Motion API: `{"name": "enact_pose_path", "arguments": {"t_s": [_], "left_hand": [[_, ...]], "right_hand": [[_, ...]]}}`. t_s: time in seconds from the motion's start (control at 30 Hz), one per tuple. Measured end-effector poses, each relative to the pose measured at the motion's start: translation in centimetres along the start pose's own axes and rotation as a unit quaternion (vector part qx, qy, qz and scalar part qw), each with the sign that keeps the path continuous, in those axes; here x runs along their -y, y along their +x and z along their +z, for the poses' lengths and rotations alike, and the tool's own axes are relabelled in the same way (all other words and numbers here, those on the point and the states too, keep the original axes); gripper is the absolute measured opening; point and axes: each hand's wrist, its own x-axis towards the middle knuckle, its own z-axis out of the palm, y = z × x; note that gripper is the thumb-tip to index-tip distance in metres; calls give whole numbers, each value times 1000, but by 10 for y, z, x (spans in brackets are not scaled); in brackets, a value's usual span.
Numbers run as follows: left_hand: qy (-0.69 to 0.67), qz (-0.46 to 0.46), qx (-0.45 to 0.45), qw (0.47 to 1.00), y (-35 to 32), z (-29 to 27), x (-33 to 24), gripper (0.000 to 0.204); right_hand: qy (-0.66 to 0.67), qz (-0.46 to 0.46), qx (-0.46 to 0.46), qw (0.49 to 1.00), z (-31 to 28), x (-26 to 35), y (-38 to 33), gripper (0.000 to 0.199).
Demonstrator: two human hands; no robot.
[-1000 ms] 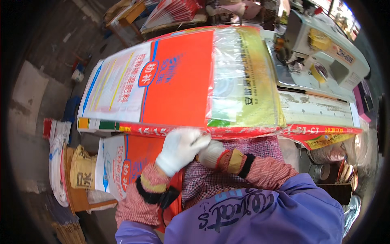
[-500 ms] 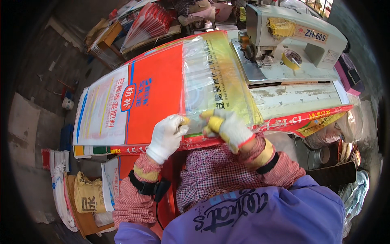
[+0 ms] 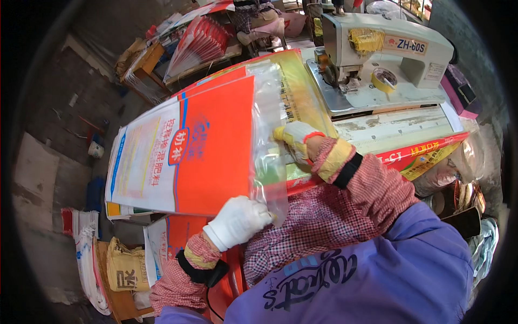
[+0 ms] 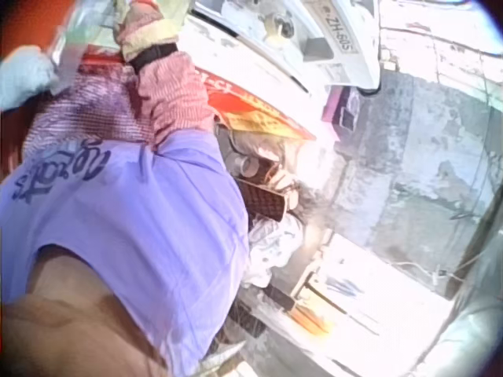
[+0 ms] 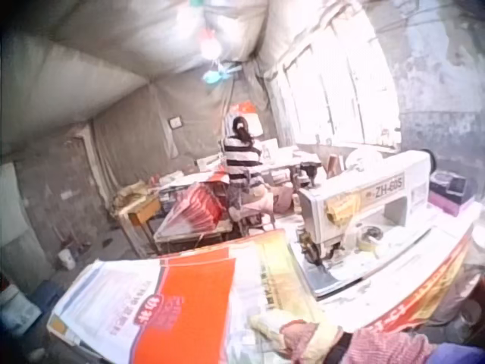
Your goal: Aligning, packing, and sorting large manufactured plastic bags at an industrial workstation.
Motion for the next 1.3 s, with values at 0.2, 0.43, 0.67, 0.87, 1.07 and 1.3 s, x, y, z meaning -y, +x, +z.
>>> {"name": "enact_pose_path", "arguments": {"t_s": [0.2, 0.43, 0.67, 0.87, 1.07, 1.3], "left_hand": [[-334, -303, -235, 861, 9, 6, 27, 17], [-348, -392, -240, 817, 32, 7, 70, 17], [-544, -200, -591, 561, -35, -55, 90, 6], [-491, -198, -537, 657, -4, -53, 57, 10], [-390, -213, -610, 656, -70, -102, 44, 13], [-253, -204, -249, 912, -57, -89, -18, 5]], "right_hand": [[-151, -83, 4, 985, 21, 2, 10, 21], [-488, -348, -141, 788, 51, 15, -13, 34], [-714, -128, -157, 670, 3, 43, -19, 14], [-471, -404, -58, 782, 73, 53, -47, 25], [-372, -421, -236, 793, 22, 40, 103, 18], [291, -204, -150, 923, 52, 27, 113, 43]]}}
